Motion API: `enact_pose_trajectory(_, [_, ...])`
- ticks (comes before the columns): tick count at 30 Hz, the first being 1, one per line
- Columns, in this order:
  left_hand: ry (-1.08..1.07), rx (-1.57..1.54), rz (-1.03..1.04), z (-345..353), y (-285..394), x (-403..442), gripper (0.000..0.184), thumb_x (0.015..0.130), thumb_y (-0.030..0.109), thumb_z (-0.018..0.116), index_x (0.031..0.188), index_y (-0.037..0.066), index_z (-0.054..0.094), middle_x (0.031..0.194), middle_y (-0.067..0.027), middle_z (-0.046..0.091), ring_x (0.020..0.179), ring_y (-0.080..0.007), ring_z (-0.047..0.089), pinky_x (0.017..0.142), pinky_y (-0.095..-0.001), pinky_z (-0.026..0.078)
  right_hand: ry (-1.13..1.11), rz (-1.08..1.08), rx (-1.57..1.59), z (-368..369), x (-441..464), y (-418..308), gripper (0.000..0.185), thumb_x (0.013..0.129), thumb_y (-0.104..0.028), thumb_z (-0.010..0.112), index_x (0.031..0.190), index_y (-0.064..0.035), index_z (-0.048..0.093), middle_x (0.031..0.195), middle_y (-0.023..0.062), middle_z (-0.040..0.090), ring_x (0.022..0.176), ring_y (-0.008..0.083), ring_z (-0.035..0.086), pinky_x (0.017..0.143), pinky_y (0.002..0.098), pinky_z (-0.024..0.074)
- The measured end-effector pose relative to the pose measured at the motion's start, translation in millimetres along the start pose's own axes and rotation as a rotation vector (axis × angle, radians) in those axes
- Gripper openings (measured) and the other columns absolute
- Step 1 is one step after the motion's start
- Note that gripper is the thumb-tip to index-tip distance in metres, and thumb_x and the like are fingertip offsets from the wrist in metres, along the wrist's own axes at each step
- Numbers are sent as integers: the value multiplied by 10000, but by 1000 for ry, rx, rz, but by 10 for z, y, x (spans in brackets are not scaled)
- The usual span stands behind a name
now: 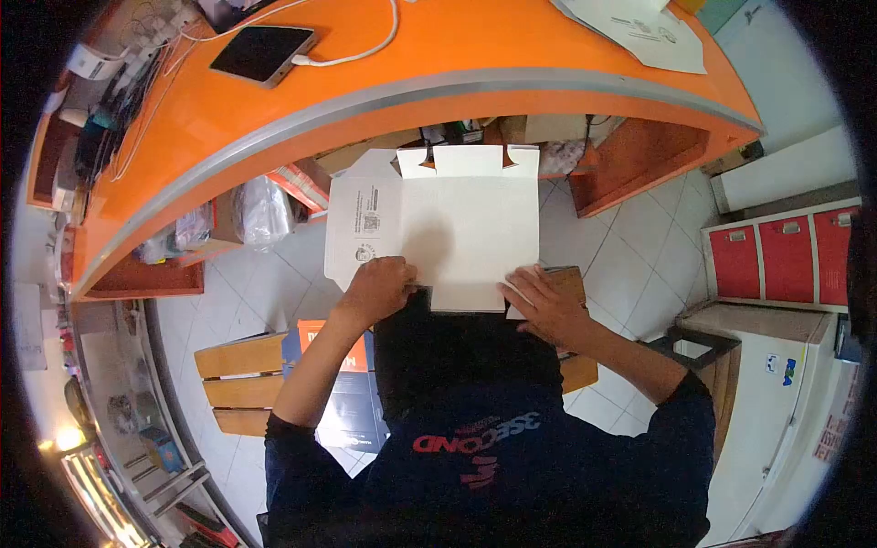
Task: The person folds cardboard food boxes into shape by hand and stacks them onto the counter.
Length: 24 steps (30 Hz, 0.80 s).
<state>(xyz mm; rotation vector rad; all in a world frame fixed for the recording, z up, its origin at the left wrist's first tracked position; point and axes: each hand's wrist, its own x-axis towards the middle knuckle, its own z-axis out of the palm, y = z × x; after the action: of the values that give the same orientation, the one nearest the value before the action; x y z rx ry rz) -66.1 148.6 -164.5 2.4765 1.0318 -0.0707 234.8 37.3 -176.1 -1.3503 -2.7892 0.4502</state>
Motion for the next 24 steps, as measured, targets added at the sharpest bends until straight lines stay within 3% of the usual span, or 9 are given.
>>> enact_pose_trajectory(3, [61, 7, 16, 66, 51, -7, 102, 761, 79, 614, 842, 37, 568, 810, -143, 566, 807, -338, 604, 731, -437, 510, 105, -134, -345, 219, -146, 175, 593, 831, -229, 645, 1330, -4, 417, 1339, 209, 439, 1301, 325, 384, 1095, 418, 334])
enact_pose_trajectory(6, [126, 58, 56, 89, 99, -24, 104, 758, 42, 610, 847, 31, 558, 840, -128, 555, 834, -309, 604, 715, -413, 530, 255, -122, -133, 263, -90, 380, 433, 878, -199, 592, 1247, 6, 493, 1179, 206, 555, 1136, 339, 541, 993, 413, 448])
enact_pose_trajectory(9, [182, 101, 43, 88, 76, -81, 87, 769, 23, 589, 850, 30, 558, 855, -120, 555, 841, -294, 601, 717, -400, 540, 90, 194, 434, -67, 235, 427, 319, 913, -191, 572, 1147, 23, 539, 944, 186, 616, 840, 307, 647, 785, 382, 562])
enact_pose_trajectory(12, [171, 71, -45, 85, -31, -140, 157, 758, -8, 556, 911, 28, 557, 903, -128, 559, 920, -310, 581, 785, -412, 524, -145, 207, 871, -105, 492, 566, 263, 941, -195, 546, 1048, 44, 565, 809, 146, 603, 647, 237, 631, 606, 333, 582])
enact_pose_trajectory(16, [217, 122, -95, 88, -264, -190, 304, 742, -35, 553, 1037, 37, 580, 1011, -133, 578, 985, -314, 574, 843, -398, 518, -138, 404, 1278, 367, 582, 111, 293, 940, -213, 557, 1009, 71, 563, 877, 138, 592, 729, 205, 633, 587, 305, 594])
enact_pose_trajectory(19, [391, 172, 15, 157, -422, -229, 276, 721, -33, 554, 986, 31, 601, 1018, -133, 583, 995, -321, 581, 885, -434, 491, -149, 514, 1474, 613, 598, -256, 300, 939, -196, 560, 1039, 86, 547, 962, 169, 577, 823, 233, 632, 616, 324, 609])
enact_pose_trajectory(22, [633, 67, -280, 136, -275, -302, 331, 799, -35, 552, 1126, 19, 564, 1099, -158, 561, 1009, -286, 578, 892, -397, 481, -138, 582, 1685, 563, 615, -330, 278, 949, -188, 547, 1052, 71, 539, 970, 151, 580, 862, 240, 625, 683, 349, 606])
enact_pose_trajectory(24, [901, -569, -475, 342, -133, -384, 339, 877, 67, 558, 1208, 11, 506, 1127, -159, 541, 1019, -255, 563, 891, -370, 469, -162, 572, 1838, 572, 577, -300, 277, 955, -216, 542, 1076, 33, 546, 987, 119, 586, 880, 221, 622, 744, 371, 586])
